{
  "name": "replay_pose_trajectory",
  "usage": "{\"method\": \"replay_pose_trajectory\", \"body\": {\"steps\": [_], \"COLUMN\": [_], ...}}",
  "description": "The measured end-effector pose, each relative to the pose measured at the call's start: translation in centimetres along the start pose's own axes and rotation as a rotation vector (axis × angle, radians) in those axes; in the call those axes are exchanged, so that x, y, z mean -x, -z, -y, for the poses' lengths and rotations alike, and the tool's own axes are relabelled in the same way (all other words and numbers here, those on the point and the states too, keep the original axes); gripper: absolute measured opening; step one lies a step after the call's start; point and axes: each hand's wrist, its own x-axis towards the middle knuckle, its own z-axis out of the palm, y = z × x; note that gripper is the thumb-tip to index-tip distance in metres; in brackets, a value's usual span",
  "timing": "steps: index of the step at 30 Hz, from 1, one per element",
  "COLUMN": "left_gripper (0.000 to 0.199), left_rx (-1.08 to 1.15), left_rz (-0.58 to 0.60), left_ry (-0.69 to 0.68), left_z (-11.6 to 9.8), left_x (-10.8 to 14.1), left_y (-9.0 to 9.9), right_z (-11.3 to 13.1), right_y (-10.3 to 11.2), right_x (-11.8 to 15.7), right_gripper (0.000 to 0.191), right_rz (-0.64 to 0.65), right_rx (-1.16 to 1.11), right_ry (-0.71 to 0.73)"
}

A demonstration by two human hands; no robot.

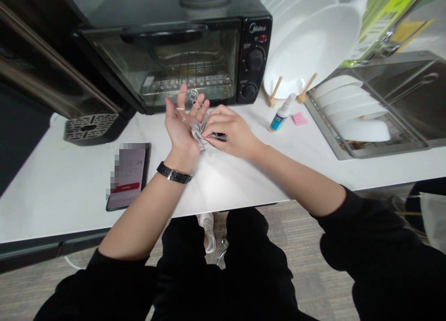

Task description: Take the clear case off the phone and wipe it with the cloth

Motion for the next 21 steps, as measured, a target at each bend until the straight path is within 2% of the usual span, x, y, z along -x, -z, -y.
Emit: {"method": "replay_pose_trajectory", "body": {"steps": [4, 9, 13, 18, 21], "left_gripper": [0.061, 0.069, 0.070, 0.054, 0.052], "left_rx": [0.005, -0.028, -0.025, -0.069, -0.091], "left_rz": [0.001, 0.113, 0.198, 0.140, 0.137], "left_ry": [-0.032, -0.004, 0.089, 0.239, 0.314], "left_z": [-0.1, 0.7, 1.6, 2.5, 2.8], "left_x": [0.1, 0.1, 0.4, 1.2, 1.4], "left_y": [0.1, -0.2, -1.0, -2.0, -2.1], "right_z": [-0.2, -0.5, -0.9, -1.5, -1.9], "right_y": [0.2, 0.0, 0.4, 1.3, 1.4], "right_x": [0.0, 0.2, 0.1, 0.1, 0.2], "right_gripper": [0.020, 0.018, 0.020, 0.019, 0.021], "right_rz": [0.037, -0.016, -0.114, -0.211, -0.266], "right_rx": [0.122, 0.221, 0.290, 0.351, 0.318], "right_ry": [-0.107, -0.154, -0.200, -0.304, -0.321]}}
